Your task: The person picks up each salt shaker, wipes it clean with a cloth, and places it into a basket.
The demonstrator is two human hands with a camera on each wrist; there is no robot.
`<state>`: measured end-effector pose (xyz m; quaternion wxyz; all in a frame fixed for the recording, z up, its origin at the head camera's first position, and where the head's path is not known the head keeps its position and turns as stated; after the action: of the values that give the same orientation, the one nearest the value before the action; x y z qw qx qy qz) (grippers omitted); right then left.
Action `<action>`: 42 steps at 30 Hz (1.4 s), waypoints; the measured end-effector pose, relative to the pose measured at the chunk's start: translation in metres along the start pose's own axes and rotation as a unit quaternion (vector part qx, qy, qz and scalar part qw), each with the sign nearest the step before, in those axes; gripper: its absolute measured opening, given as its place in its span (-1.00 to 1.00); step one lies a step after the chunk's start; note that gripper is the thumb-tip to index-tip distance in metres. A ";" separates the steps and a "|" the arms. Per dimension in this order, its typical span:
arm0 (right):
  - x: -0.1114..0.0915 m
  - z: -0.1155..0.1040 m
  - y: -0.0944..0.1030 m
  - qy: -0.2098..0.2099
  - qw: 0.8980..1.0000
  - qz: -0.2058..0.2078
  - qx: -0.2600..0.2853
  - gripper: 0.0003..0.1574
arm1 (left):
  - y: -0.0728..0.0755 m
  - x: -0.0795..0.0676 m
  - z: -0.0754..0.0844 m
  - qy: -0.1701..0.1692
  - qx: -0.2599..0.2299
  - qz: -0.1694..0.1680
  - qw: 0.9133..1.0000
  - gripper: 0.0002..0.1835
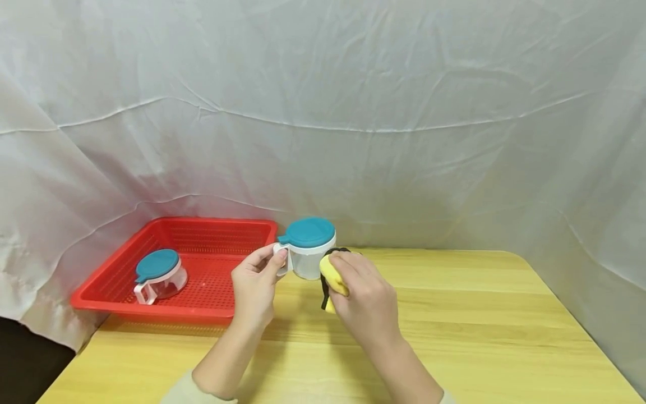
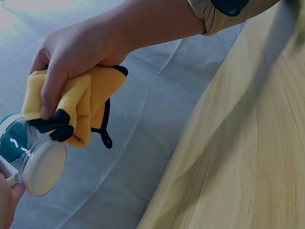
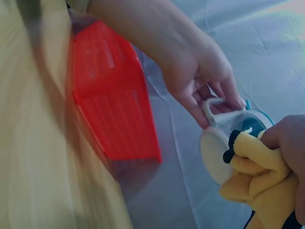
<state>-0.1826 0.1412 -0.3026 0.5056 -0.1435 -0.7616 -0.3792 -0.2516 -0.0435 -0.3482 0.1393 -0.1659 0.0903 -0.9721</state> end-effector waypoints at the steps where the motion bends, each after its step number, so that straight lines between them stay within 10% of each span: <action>1: 0.001 0.002 0.002 -0.004 1.000 0.003 0.001 -0.49 | 0.000 0.000 0.001 -0.001 -0.002 -0.003 1.000 -0.77; 20: -0.003 -0.030 -0.008 0.162 0.986 0.041 -0.027 -0.48 | -0.001 -0.004 0.002 -0.043 0.021 0.003 0.999 -0.78; 42: 0.004 -0.003 0.007 0.148 0.988 0.046 0.018 -0.63 | 0.004 0.006 0.004 0.023 -0.032 -0.014 0.999 -0.74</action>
<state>-0.1781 0.1427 -0.2953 0.6318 -0.1113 -0.6779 -0.3589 -0.2551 -0.0494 -0.3433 0.1187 -0.1490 0.1221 -0.9741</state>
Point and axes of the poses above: each hand's wrist, its own x-axis towards the middle knuckle, its own y-axis out of the back of the hand, z = x × y, the point moved 5 cm from there along x, towards the middle knuckle, and after that the axes turned 7 degrees about x, right-handed, at the moved point
